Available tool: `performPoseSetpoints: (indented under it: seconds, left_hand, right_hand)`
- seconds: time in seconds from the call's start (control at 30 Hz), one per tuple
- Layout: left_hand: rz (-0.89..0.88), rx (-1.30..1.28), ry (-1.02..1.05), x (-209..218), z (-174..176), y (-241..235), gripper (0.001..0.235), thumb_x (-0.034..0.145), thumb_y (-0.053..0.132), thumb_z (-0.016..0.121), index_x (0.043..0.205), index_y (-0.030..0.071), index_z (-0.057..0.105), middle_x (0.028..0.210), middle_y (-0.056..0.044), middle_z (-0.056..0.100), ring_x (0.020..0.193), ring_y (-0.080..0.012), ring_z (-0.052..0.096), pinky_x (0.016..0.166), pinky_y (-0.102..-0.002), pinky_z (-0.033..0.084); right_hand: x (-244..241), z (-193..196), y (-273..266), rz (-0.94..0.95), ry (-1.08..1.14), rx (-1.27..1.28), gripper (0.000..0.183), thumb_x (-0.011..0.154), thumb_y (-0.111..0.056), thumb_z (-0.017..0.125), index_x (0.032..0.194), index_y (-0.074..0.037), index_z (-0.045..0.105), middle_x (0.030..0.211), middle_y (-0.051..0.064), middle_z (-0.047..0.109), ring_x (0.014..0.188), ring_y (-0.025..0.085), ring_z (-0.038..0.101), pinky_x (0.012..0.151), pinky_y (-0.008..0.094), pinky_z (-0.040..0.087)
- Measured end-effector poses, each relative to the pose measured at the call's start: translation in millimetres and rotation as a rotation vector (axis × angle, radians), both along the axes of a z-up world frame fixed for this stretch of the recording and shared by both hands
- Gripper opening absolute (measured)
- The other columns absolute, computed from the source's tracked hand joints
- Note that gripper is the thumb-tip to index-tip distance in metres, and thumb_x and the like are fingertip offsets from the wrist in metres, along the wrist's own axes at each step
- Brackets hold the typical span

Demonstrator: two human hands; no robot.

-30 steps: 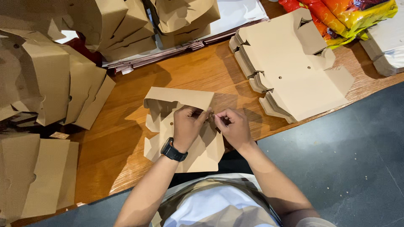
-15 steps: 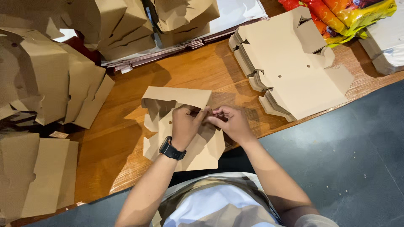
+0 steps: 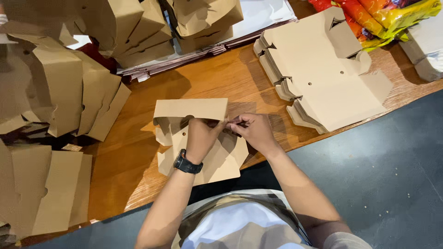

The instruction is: The person assembles flat cardboard food containers by folding the sides and tucking the tabs into slots. The person repeats this process for several units, stacking the finished boxes on the left side of the table.

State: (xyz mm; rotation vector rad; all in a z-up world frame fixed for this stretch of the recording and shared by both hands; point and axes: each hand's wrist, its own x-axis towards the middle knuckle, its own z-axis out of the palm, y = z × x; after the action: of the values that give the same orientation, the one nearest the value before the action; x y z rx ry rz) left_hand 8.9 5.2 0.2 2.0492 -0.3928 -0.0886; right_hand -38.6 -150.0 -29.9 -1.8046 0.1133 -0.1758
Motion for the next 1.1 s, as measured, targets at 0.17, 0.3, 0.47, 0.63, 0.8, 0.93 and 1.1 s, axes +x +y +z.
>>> performPoseSetpoints:
  seconds: [0.17, 0.3, 0.47, 0.63, 0.8, 0.93, 1.1]
  left_hand:
    - [-0.017, 0.077, -0.063, -1.0, -2.3, -3.0, 0.027, 0.078, 0.009, 0.07, 0.059, -0.008, 0.061, 0.046, -0.022, 0.055, 0.049, -0.0209, 0.058, 0.038, -0.021, 0.035]
    - [-0.024, 0.034, -0.045, 1.8, 4.5, -4.3, 0.026, 0.077, 0.007, 0.069, 0.057, -0.005, 0.06, 0.041, -0.017, 0.051, 0.054, -0.007, 0.044, 0.039, -0.019, 0.032]
    - [-0.034, -0.006, -0.041, 4.2, -3.2, -3.0, 0.027, 0.081, 0.01, 0.068, 0.06, -0.006, 0.061, 0.047, -0.021, 0.054, 0.052, -0.013, 0.05, 0.04, -0.024, 0.037]
    - [-0.008, 0.096, -0.149, 6.0, -16.9, -9.7, 0.029, 0.084, 0.011, 0.064, 0.061, -0.005, 0.062, 0.05, -0.023, 0.056, 0.051, -0.0259, 0.062, 0.039, -0.025, 0.038]
    - [0.027, 0.054, -0.136, 4.8, -22.9, -5.1, 0.026, 0.081, 0.006, 0.064, 0.059, -0.006, 0.058, 0.048, -0.028, 0.051, 0.06, -0.0166, 0.059, 0.041, -0.02, 0.04]
    - [0.029, 0.038, -0.113, 3.2, -19.9, -6.8, 0.023, 0.081, 0.006, 0.066, 0.064, -0.008, 0.059, 0.05, -0.027, 0.052, 0.062, -0.0136, 0.055, 0.043, -0.019, 0.035]
    - [-0.008, 0.055, -0.023, 11.7, -31.1, -0.7, 0.021, 0.083, 0.005, 0.065, 0.073, -0.013, 0.062, 0.056, -0.025, 0.059, 0.063, -0.0214, 0.063, 0.044, -0.027, 0.047]
  right_hand:
    - [0.6, -8.0, -3.5, 0.024, 0.035, 0.127, 0.012, 0.075, -0.007, 0.075, 0.086, -0.002, 0.072, 0.077, 0.009, 0.072, 0.068, 0.005, 0.061, 0.062, 0.018, 0.055]
    - [-2.0, 2.2, -3.2, 0.039, 0.016, 0.094, 0.013, 0.075, -0.006, 0.076, 0.086, 0.001, 0.071, 0.079, 0.014, 0.072, 0.072, 0.008, 0.061, 0.063, 0.023, 0.056]
    - [5.8, -6.8, -0.8, 0.037, -0.017, 0.033, 0.011, 0.077, -0.007, 0.073, 0.087, -0.001, 0.072, 0.075, 0.01, 0.071, 0.071, 0.007, 0.058, 0.061, 0.021, 0.054]
    - [12.5, -20.7, -1.2, 0.005, -0.072, -0.197, 0.011, 0.08, -0.016, 0.074, 0.086, -0.007, 0.072, 0.071, 0.008, 0.07, 0.062, 0.01, 0.063, 0.051, 0.024, 0.052]
    - [12.9, -13.9, 0.3, -0.004, -0.123, -0.204, 0.006, 0.079, -0.012, 0.071, 0.084, -0.01, 0.072, 0.07, 0.009, 0.07, 0.064, 0.011, 0.063, 0.052, 0.026, 0.05]
    - [15.4, -17.2, -0.3, 0.014, -0.137, -0.175, 0.006, 0.078, -0.009, 0.07, 0.083, -0.008, 0.072, 0.071, 0.013, 0.069, 0.065, 0.018, 0.064, 0.052, 0.03, 0.049]
    - [13.5, -4.8, -0.6, -0.012, -0.05, -0.056, 0.009, 0.077, -0.012, 0.073, 0.082, -0.004, 0.072, 0.065, 0.01, 0.07, 0.062, 0.008, 0.06, 0.056, 0.023, 0.05]
